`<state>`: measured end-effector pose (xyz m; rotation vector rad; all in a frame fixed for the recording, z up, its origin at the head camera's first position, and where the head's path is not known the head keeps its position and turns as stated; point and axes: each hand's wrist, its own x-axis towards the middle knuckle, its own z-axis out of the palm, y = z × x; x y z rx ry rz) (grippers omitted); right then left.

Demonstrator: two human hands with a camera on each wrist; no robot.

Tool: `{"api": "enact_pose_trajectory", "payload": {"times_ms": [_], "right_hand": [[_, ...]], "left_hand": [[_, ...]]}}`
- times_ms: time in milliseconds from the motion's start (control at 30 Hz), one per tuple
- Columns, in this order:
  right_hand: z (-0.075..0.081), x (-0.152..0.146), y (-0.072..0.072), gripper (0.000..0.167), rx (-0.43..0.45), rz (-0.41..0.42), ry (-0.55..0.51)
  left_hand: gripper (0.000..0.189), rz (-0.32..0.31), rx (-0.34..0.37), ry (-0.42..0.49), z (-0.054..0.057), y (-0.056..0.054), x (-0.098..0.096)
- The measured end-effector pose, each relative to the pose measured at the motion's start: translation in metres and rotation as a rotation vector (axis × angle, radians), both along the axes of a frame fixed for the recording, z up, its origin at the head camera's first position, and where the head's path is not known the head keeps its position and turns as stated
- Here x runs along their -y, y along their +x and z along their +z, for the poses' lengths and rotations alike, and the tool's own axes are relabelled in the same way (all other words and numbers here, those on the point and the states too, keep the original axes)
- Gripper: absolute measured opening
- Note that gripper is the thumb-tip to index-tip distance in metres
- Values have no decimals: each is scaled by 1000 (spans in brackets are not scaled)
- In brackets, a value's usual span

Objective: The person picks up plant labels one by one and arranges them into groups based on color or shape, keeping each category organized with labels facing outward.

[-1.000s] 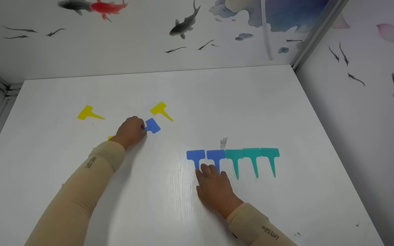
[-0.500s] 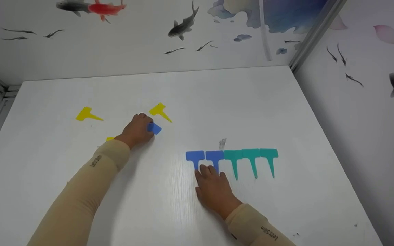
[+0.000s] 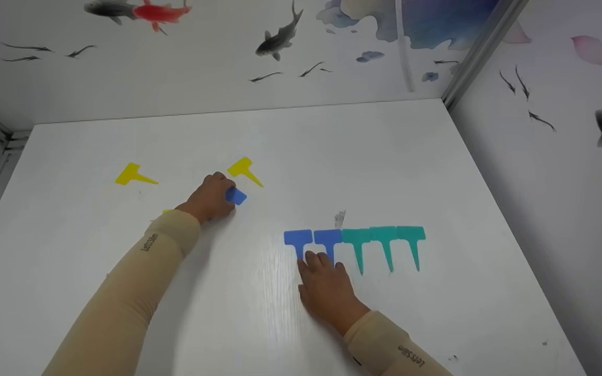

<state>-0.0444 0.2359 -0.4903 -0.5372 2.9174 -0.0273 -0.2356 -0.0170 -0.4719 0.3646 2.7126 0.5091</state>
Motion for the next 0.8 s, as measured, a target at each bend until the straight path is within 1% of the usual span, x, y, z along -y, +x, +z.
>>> {"api": "enact_pose_trajectory", "payload": {"times_ms": [167, 300, 367, 533, 800], "right_hand": [[0, 0, 0, 51, 6, -4, -8], [0, 1, 0, 51, 6, -3, -9], [0, 1, 0, 51, 3, -1, -7], [2, 1, 0, 50, 2, -4, -14], [-1, 1, 0, 45, -47, -9, -43]], "left_hand": [[41, 8, -11, -12, -2, 2, -1], [41, 13, -19, -42, -4, 4, -2], [40, 12, -22, -48, -3, 6, -2], [38, -8, -24, -41, 1, 13, -2], [33, -48, -15, -45, -1, 19, -2]]}}
